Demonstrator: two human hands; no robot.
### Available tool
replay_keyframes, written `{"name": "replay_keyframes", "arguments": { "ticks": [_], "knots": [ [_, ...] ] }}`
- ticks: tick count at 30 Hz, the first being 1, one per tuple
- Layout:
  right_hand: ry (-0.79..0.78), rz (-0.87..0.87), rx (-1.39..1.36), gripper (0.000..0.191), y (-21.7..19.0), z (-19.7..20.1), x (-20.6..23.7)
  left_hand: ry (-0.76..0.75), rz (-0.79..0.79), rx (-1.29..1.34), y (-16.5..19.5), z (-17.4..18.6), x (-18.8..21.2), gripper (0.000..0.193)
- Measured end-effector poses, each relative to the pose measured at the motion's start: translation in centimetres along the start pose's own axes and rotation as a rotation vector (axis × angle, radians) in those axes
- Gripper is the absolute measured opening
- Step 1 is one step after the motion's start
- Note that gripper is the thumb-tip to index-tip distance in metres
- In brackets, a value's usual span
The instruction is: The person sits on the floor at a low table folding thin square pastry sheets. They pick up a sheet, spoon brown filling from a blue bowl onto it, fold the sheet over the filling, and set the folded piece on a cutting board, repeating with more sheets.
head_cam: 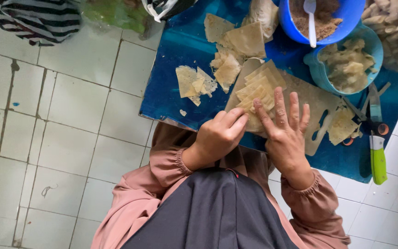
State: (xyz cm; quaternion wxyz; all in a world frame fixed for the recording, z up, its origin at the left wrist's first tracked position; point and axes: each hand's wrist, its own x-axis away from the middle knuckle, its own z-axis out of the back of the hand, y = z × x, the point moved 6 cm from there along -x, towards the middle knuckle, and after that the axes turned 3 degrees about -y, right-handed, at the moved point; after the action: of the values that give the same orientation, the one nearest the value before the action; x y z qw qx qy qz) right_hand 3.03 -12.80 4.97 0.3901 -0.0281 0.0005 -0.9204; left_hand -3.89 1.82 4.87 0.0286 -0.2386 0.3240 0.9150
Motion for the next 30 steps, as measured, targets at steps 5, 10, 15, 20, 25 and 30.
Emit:
{"name": "replay_keyframes", "arguments": {
  "ticks": [5,10,15,20,25,30],
  "knots": [
    [0.063,0.143,0.506,0.057,0.7,0.8,1.4,0.008,-0.008,0.014,0.1,0.4,-0.1,0.023],
    [0.067,0.27,0.39,0.063,1.3,1.8,1.1,-0.002,0.0,0.024,0.1,0.6,-0.4,0.023],
    [0.03,0.341,0.609,0.073,1.4,1.2,-0.5,-0.051,-0.022,0.039,0.0,0.5,-0.4,0.029],
    [-0.006,0.314,0.433,0.067,3.4,1.3,-2.9,-0.081,-0.062,0.023,-0.1,0.6,-0.6,0.026],
    [0.015,0.294,0.511,0.065,5.1,1.7,-5.5,-0.095,-0.085,0.036,-0.1,1.0,-1.2,0.02],
    [-0.074,0.178,0.15,0.07,6.1,1.4,-7.3,-0.129,-0.113,0.039,-0.1,1.3,-1.7,0.019]
  ]
}}
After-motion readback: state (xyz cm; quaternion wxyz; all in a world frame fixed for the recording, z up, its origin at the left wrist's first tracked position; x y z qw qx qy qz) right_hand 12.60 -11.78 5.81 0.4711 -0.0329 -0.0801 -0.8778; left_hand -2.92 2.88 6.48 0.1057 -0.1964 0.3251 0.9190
